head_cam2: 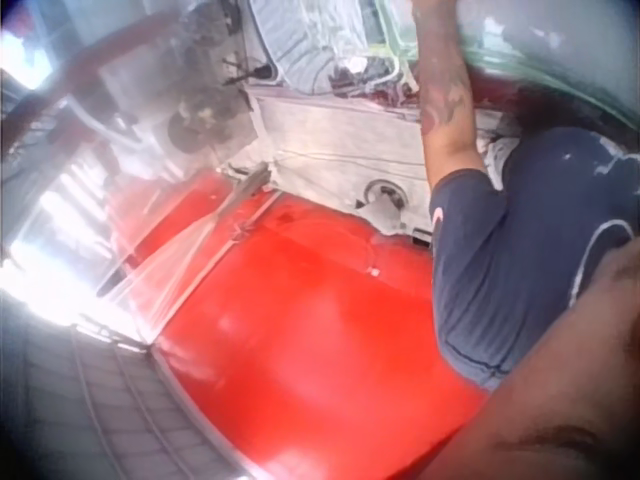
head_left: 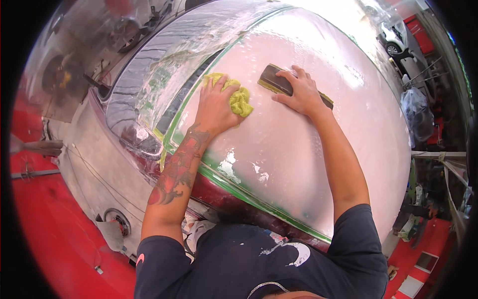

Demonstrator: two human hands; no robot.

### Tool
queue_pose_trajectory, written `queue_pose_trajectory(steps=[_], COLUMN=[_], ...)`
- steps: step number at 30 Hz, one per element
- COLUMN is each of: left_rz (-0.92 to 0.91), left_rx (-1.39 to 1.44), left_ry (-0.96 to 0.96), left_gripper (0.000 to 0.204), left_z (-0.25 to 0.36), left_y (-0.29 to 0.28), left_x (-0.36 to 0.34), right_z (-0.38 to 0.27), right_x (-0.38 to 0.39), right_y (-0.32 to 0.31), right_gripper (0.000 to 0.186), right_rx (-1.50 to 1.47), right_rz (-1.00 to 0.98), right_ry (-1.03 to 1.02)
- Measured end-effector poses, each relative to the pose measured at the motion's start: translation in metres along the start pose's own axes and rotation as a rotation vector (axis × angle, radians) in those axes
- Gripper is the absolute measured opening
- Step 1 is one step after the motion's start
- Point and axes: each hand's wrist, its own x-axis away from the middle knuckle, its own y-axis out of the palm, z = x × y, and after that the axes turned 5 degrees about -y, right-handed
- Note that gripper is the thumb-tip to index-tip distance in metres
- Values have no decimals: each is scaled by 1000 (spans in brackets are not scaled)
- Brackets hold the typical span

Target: The person is wet-sanding the roof of a car using a sanding block and cleaning it with a cloth.

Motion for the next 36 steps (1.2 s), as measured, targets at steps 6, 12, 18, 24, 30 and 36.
queue_pose_trajectory(steps=[6,12,18,24,30,36], left_rz=[-104,120,172,196,189,165], left_rx=[393,465,468,316,384,337], left_ry=[-58,44,-318,-210,-227,-288], left_gripper=[43,52,53,59,64,67], left_z=[42,8,-157,-165,-167,-165], left_y=[-5,-46,-48,-36,-30,-38], left_x=[-39,-29,70,97,94,93], right_z=[3,-85,-106,-39,-47,-164], right_x=[13,141,187,-15,-27,130], right_y=[0,-17,-25,8,33,8], right_gripper=[38,43,50,38,46,58], right_rx=[-77,-151,-120,2,84,0], right_rz=[14,-14,-76,-48,30,-76], right_ry=[-35,-147,-273,-92,-85,-200])
